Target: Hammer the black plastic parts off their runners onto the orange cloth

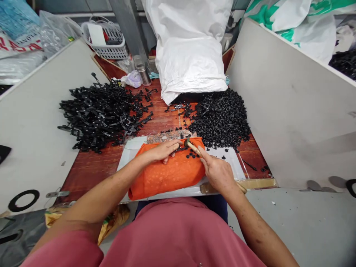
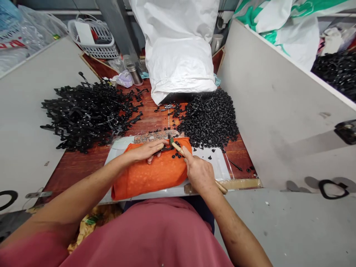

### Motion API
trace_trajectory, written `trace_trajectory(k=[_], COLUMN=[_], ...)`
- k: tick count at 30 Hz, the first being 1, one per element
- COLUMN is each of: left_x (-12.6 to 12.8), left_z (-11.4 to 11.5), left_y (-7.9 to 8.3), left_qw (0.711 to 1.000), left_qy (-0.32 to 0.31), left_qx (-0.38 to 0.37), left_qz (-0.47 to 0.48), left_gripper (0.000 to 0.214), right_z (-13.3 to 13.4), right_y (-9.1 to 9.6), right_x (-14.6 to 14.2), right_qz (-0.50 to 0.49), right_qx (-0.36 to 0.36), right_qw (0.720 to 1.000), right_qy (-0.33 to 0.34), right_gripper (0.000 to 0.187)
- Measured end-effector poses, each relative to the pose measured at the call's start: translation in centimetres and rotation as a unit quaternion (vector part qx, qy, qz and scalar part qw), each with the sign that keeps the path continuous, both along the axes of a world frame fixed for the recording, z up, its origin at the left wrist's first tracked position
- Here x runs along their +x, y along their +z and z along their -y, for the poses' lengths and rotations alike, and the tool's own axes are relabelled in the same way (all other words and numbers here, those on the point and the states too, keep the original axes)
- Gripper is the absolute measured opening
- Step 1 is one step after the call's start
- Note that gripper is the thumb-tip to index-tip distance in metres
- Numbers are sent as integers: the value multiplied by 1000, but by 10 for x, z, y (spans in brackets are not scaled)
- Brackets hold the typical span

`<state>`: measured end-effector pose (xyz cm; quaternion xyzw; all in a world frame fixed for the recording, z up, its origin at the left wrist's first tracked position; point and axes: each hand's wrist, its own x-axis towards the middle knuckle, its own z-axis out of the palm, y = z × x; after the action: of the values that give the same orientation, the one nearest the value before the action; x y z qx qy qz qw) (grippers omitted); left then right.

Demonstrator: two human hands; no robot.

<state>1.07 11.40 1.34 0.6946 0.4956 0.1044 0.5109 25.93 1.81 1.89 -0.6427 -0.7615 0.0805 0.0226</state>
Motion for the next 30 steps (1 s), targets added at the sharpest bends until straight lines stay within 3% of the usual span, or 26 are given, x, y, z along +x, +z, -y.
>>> trace_trajectory(k=[2, 6, 10, 13, 15, 17, 22, 25, 30], left_x=[-14, -27, -22, -16, -15, -14, -10, -1, 16], left_z=[-7, -22, -33, -35, -33, -27, 3, 21, 40], left_y=[13, 35, 35, 25, 18, 15, 15, 12, -2], left_qw=[988, 905, 846, 817, 822, 851, 930, 939, 924], left_qy=[-67, -212, -354, -395, -380, -331, -114, -69, 0], left_qx=[115, 321, 369, 376, 375, 365, 310, 287, 280], left_qz=[-76, -182, -148, -187, -198, -181, -162, -179, -259], left_gripper=[38, 51, 50, 28, 17, 22, 32, 34, 38], right_z=[-6, -20, -30, -32, -31, -26, 4, 30, 70], right_y=[1, 10, 19, 20, 18, 16, 9, 0, -26], right_x=[4, 8, 6, 4, 5, 9, 33, 46, 56], right_qz=[3, 10, 27, 29, 24, -5, -164, -176, -166], right_qx=[2, -8, -14, -10, -10, -6, 42, 46, 29], right_qw=[1000, 1000, 998, 998, 998, 999, 985, 980, 981], right_qy=[7, 29, 53, 53, 49, 33, -42, -77, -100], right_gripper=[53, 51, 53, 54, 55, 55, 52, 51, 50])
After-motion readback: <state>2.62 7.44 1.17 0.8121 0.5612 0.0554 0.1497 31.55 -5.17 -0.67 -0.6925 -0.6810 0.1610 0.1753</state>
